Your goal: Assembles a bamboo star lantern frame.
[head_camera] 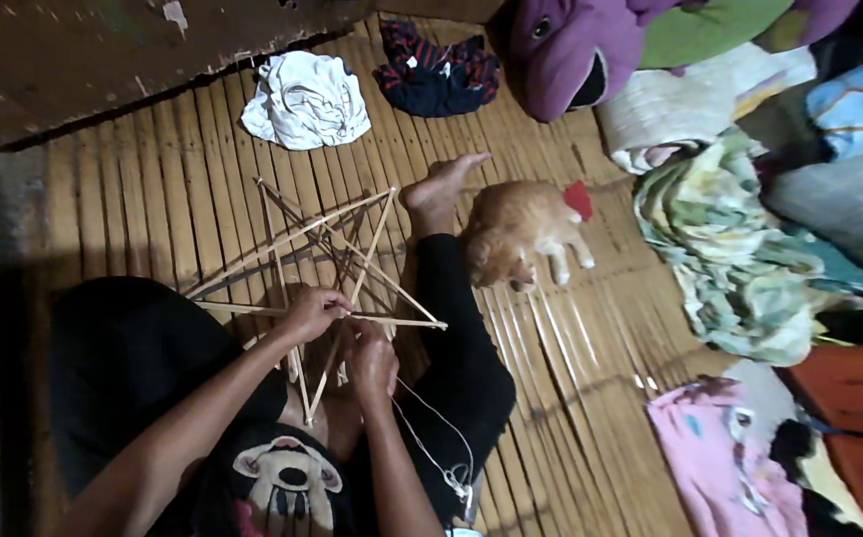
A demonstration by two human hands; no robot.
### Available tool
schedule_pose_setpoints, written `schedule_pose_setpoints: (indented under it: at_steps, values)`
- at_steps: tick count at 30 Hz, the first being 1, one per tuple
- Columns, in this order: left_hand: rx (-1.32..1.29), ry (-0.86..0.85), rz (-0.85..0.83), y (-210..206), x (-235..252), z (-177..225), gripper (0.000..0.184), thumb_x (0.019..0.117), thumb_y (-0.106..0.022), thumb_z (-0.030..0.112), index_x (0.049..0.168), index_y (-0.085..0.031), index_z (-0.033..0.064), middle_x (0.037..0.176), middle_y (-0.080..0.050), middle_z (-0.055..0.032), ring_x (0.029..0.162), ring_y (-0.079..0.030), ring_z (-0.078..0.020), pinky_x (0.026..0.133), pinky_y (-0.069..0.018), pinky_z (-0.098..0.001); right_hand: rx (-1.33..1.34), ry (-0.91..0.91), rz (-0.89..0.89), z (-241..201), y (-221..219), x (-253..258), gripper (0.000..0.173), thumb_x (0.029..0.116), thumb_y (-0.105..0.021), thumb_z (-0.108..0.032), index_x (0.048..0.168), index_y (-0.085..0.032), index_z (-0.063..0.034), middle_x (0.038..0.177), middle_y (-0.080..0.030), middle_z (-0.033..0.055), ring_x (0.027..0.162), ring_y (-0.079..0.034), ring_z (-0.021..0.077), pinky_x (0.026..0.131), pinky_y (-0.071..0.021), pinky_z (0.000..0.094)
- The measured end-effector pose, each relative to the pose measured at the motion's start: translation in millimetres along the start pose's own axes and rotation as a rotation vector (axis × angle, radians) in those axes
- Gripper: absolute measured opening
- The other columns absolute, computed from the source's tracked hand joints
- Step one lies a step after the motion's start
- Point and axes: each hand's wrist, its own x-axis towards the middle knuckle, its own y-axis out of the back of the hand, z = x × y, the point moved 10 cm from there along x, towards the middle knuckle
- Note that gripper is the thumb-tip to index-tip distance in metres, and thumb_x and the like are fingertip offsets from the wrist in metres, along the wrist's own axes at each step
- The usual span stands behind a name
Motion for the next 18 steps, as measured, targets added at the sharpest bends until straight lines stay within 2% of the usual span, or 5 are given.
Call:
schedule_pose_setpoints:
  at_steps: [4, 7, 11, 14, 18]
  values:
    - [0.092, -0.045, 0.016, 1.9, -0.3, 5.5, 0.017, 0.1015, -0.060, 0.004, 0.110, -0.076, 0.0054, 0.113, -0.070, -0.0108, 0.101, -0.066, -0.0187, 0.091, -0.0538, -0.0375, 0.025, 0.062, 0.038, -0.8, 2.4, 2.3, 0.017, 0.0954, -0.064, -0.007, 0.102, -0.078, 0.0008, 0.098, -0.074, 0.0192, 0.088, -0.072, 0.0334, 0.081, -0.0581, 0.0493]
    - [0.450, -0.161, -0.015, -4.6, -3.1, 21.9, 0.023, 0.1019, -0.056, 0.004, 0.113, -0.077, 0.0045, 0.114, -0.070, -0.0167, 0.112, -0.065, -0.0323, 0.100, -0.0500, -0.0506, 0.000, 0.092, 0.058, -0.5, 4.2, 1.5, 0.015, 0.0932, -0.066, -0.006, 0.102, -0.078, -0.0007, 0.097, -0.074, 0.0181, 0.089, -0.072, 0.0334, 0.080, -0.0582, 0.0488]
    - [0.804, -0.266, -0.086, -16.1, -6.0, 32.8, 0.022, 0.1004, -0.056, 0.003, 0.111, -0.075, 0.0006, 0.115, -0.068, -0.0187, 0.116, -0.063, -0.0369, 0.102, -0.0501, -0.0492, -0.031, 0.119, 0.049, -1.7, 4.5, 1.6, 0.016, 0.0919, -0.067, -0.005, 0.102, -0.078, 0.0005, 0.099, -0.074, 0.0185, 0.094, -0.072, 0.0347, 0.084, -0.0581, 0.0496]
    - [0.847, -0.295, -0.090, -13.3, -5.5, 35.3, 0.018, 0.1010, -0.059, 0.005, 0.104, -0.074, -0.0016, 0.113, -0.068, -0.0197, 0.114, -0.064, -0.0380, 0.100, -0.0513, -0.0505, -0.040, 0.125, 0.038, -1.1, 3.3, 2.5, 0.017, 0.0924, -0.067, -0.006, 0.104, -0.078, -0.0016, 0.102, -0.074, 0.0182, 0.097, -0.072, 0.0343, 0.086, -0.0580, 0.0487]
    - [0.725, -0.251, -0.081, -7.3, -6.3, 38.6, 0.019, 0.1027, -0.060, 0.012, 0.105, -0.076, 0.0020, 0.107, -0.070, -0.0171, 0.109, -0.066, -0.0354, 0.097, -0.0513, -0.0516, -0.060, 0.136, 0.052, -0.8, 3.0, 2.3, 0.016, 0.0921, -0.067, -0.006, 0.102, -0.078, -0.0013, 0.100, -0.074, 0.0183, 0.097, -0.072, 0.0350, 0.085, -0.0581, 0.0489]
